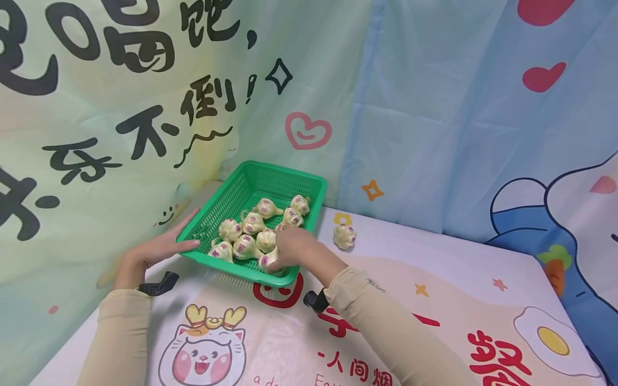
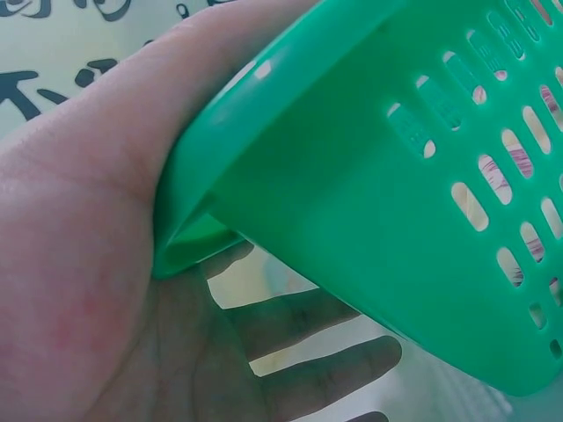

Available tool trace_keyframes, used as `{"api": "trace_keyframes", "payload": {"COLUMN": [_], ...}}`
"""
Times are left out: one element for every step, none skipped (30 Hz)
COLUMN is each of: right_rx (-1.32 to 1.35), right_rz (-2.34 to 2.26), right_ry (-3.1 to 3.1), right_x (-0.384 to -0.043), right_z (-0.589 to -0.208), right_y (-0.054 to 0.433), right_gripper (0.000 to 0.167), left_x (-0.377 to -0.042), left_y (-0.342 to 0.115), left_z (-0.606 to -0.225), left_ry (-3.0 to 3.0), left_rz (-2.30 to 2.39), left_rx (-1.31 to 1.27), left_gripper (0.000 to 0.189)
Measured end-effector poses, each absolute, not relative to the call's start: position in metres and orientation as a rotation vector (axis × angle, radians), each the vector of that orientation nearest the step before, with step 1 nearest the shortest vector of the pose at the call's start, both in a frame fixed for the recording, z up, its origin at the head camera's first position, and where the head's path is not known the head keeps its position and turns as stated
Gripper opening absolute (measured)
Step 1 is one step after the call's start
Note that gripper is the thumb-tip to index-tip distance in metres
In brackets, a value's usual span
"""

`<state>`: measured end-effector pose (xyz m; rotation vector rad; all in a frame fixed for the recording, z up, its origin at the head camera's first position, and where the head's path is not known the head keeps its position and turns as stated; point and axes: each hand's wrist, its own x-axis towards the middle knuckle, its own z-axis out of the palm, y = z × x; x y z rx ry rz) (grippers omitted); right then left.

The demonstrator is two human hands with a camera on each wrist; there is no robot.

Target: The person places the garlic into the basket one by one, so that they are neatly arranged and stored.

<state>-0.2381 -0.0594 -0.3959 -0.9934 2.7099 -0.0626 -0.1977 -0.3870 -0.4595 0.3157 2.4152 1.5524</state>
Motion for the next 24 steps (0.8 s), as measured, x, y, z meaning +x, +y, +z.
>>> {"api": "trace_keyframes", "payload": {"right_rx": [-0.977,-0.965,-0.954,-0.945,-0.938,-0.931,-0.924,-0.921,-0.913,-0.905,-0.895,-0.886,-0.881,-0.875,-0.869,-0.863,-0.854,-0.849,-0.842,-0.835,-0.828,-0.82,-0.813,-0.811], "right_rz": [-0.04,-0.018,0.004,0.026,0.045,0.061,0.074,0.084,0.093,0.102,0.103,0.109,0.114,0.121,0.129,0.133,0.132,0.135,0.131,0.13,0.123,0.115,0.112,0.116], "right_ry": [2.711,2.708,2.702,2.698,2.693,2.686,2.678,2.67,2.664,2.658,2.65,2.645,2.64,2.635,2.63,2.625,2.62,2.612,2.603,2.593,2.581,2.568,2.555,2.541], "right_x": [-0.238,-0.239,-0.239,-0.24,-0.24,-0.24,-0.24,-0.241,-0.241,-0.242,-0.243,-0.245,-0.246,-0.248,-0.25,-0.251,-0.253,-0.254,-0.256,-0.257,-0.258,-0.26,-0.261,-0.262], "right_z": [-0.396,-0.396,-0.397,-0.396,-0.396,-0.396,-0.395,-0.395,-0.396,-0.396,-0.396,-0.396,-0.396,-0.396,-0.397,-0.397,-0.397,-0.397,-0.397,-0.397,-0.397,-0.397,-0.397,-0.397], "right_y": [-0.06,-0.062,-0.063,-0.064,-0.065,-0.066,-0.067,-0.069,-0.069,-0.071,-0.072,-0.073,-0.074,-0.075,-0.075,-0.076,-0.077,-0.077,-0.078,-0.078,-0.078,-0.078,-0.078,-0.078], "right_gripper": [0.046,0.046,0.047,0.046,0.045,0.044,0.043,0.043,0.042,0.042,0.042,0.043,0.043,0.046,0.049,0.054,0.06,0.065,0.07,0.074,0.076,0.079,0.08,0.081], "left_x": [-0.198,-0.198,-0.198,-0.198,-0.198,-0.198,-0.198,-0.197,-0.198,-0.198,-0.198,-0.198,-0.197,-0.198,-0.198,-0.198,-0.198,-0.198,-0.198,-0.198,-0.198,-0.197,-0.197,-0.197], "left_y": [-0.387,-0.387,-0.387,-0.387,-0.387,-0.387,-0.387,-0.387,-0.387,-0.387,-0.387,-0.387,-0.387,-0.387,-0.387,-0.387,-0.388,-0.387,-0.387,-0.387,-0.387,-0.387,-0.387,-0.387], "left_z": [-0.459,-0.459,-0.459,-0.459,-0.459,-0.459,-0.459,-0.459,-0.459,-0.459,-0.459,-0.459,-0.459,-0.459,-0.459,-0.459,-0.459,-0.459,-0.459,-0.459,-0.459,-0.459,-0.459,-0.459], "left_ry": [2.412,2.411,2.409,2.407,2.407,2.404,2.404,2.405,2.403,2.403,2.405,2.407,2.411,2.412,2.414,2.416,2.418,2.419,2.419,2.42,2.42,2.416,2.413,2.411], "left_rz": [1.555,1.556,1.559,1.561,1.563,1.566,1.567,1.567,1.57,1.57,1.569,1.566,1.562,1.561,1.561,1.558,1.557,1.557,1.558,1.557,1.556,1.556,1.554,1.553], "left_rx": [0.317,0.318,0.321,0.321,0.322,0.324,0.324,0.323,0.325,0.325,0.327,0.329,0.332,0.334,0.336,0.336,0.335,0.334,0.331,0.328,0.325,0.319,0.315,0.313], "left_gripper": [0.09,0.09,0.09,0.09,0.09,0.09,0.09,0.09,0.09,0.09,0.09,0.09,0.09,0.089,0.089,0.089,0.089,0.089,0.089,0.088,0.089,0.089,0.089,0.089]}}
